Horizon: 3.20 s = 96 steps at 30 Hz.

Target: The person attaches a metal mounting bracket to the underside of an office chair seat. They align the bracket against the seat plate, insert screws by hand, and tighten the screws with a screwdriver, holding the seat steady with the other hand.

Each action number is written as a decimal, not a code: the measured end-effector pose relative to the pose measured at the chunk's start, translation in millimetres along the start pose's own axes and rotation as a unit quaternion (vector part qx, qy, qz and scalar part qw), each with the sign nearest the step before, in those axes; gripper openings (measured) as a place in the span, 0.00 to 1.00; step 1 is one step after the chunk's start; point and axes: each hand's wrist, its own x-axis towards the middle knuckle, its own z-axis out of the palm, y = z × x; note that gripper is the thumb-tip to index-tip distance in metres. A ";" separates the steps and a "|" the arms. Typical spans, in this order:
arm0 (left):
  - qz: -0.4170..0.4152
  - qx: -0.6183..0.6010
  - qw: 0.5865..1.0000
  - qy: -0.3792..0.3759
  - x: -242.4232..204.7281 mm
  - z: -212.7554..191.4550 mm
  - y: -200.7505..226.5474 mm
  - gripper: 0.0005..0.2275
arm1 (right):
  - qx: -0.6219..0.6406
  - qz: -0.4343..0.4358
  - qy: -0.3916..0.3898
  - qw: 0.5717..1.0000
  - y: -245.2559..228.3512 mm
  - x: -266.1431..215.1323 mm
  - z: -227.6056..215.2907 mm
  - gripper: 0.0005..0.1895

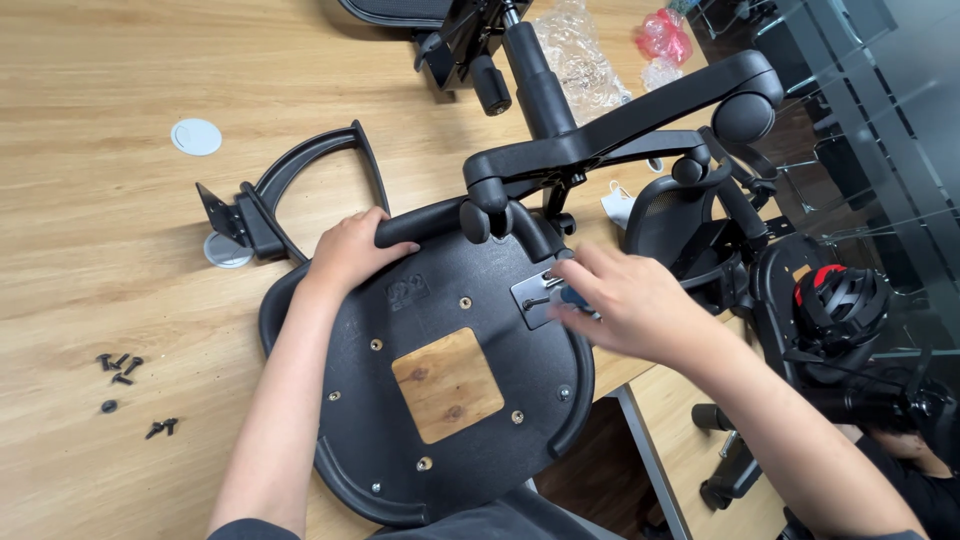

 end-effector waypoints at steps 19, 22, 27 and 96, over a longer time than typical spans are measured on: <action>0.324 -0.272 0.893 0.153 -75.6 75.7 155.8 0.23 | 0.071 0.124 0.024 0.989 -3.9 -7.0 16.2 0.15; 0.292 -0.270 0.906 0.146 -67.2 77.2 159.4 0.14 | 0.117 0.108 0.032 0.987 -2.4 -10.7 9.3 0.15; 0.384 -0.253 0.875 0.152 -64.9 45.6 162.6 0.15 | 0.131 0.072 0.032 0.988 7.4 -18.3 17.3 0.16; 0.247 -0.397 0.884 -0.025 -42.4 116.8 156.9 0.07 | 0.076 -0.053 0.053 0.994 3.2 -12.3 35.0 0.12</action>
